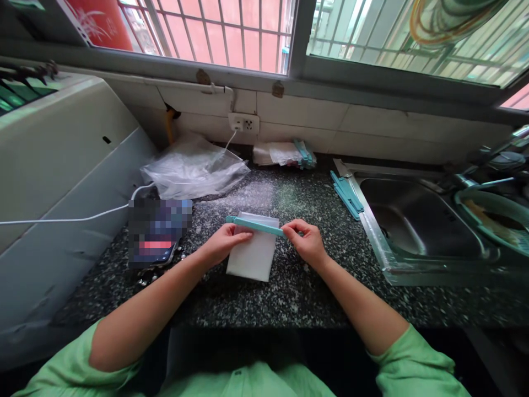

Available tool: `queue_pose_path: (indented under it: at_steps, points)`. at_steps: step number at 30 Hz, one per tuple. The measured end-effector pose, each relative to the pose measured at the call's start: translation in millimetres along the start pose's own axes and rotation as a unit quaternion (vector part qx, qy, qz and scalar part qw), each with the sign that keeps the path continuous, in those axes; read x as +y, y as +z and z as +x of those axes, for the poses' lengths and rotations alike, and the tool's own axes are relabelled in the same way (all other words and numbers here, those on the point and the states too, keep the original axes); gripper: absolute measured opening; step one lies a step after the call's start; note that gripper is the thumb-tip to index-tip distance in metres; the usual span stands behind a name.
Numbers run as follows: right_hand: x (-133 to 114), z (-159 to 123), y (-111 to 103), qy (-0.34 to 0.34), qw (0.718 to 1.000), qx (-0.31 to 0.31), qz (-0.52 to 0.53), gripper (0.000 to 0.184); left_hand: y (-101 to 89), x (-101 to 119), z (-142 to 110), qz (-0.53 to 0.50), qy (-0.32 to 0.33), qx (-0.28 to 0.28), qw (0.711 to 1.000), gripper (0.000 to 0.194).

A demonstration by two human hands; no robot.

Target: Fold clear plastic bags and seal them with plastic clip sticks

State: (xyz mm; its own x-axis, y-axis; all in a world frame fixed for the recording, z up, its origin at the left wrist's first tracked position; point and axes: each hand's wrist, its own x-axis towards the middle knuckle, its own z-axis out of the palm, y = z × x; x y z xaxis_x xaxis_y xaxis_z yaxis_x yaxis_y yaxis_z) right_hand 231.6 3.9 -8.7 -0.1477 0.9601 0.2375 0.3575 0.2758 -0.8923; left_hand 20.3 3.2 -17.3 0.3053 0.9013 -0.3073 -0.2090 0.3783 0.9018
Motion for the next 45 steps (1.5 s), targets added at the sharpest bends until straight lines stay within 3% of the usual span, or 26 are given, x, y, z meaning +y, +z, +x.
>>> queue_pose_path:
  at_steps: [6,12,15,18,21,24,30,37,45]
  points:
    - [6,4,2,0.097,0.994,-0.011,0.053,0.028,1.2,1,-2,-0.001,0.022,-0.016,1.000,0.043]
    - [8,6,3,0.099,0.994,-0.035,0.022,0.030,1.9,-3,0,-0.010,0.015,0.008,1.000,0.043]
    - [7,5,1,0.051,0.998,-0.041,-0.005,0.031,1.5,-5,1,-0.024,0.008,0.021,0.999,0.041]
    - [7,3,0,-0.071,0.994,-0.012,-0.079,0.030,0.9,-6,1,-0.028,0.010,0.026,0.999,0.039]
    - [7,0,1,-0.205,0.962,0.027,-0.176,0.027,0.8,-5,1,-0.027,0.010,0.028,0.999,0.038]
    - [8,-2,3,-0.269,0.933,0.052,-0.232,0.015,1.3,-3,0,-0.020,0.008,0.034,0.999,0.038]
    - [11,0,2,-0.285,0.923,0.076,-0.246,0.008,-0.6,2,-1,-0.015,0.029,-0.011,0.999,0.038]
    - [15,0,0,-0.276,0.929,0.067,-0.236,0.009,-3.7,1,1,-0.016,0.045,0.047,0.998,0.029]
    - [16,0,-1,-0.276,0.927,0.064,-0.247,0.009,-4.7,7,0,-0.077,0.035,0.029,0.996,0.037]
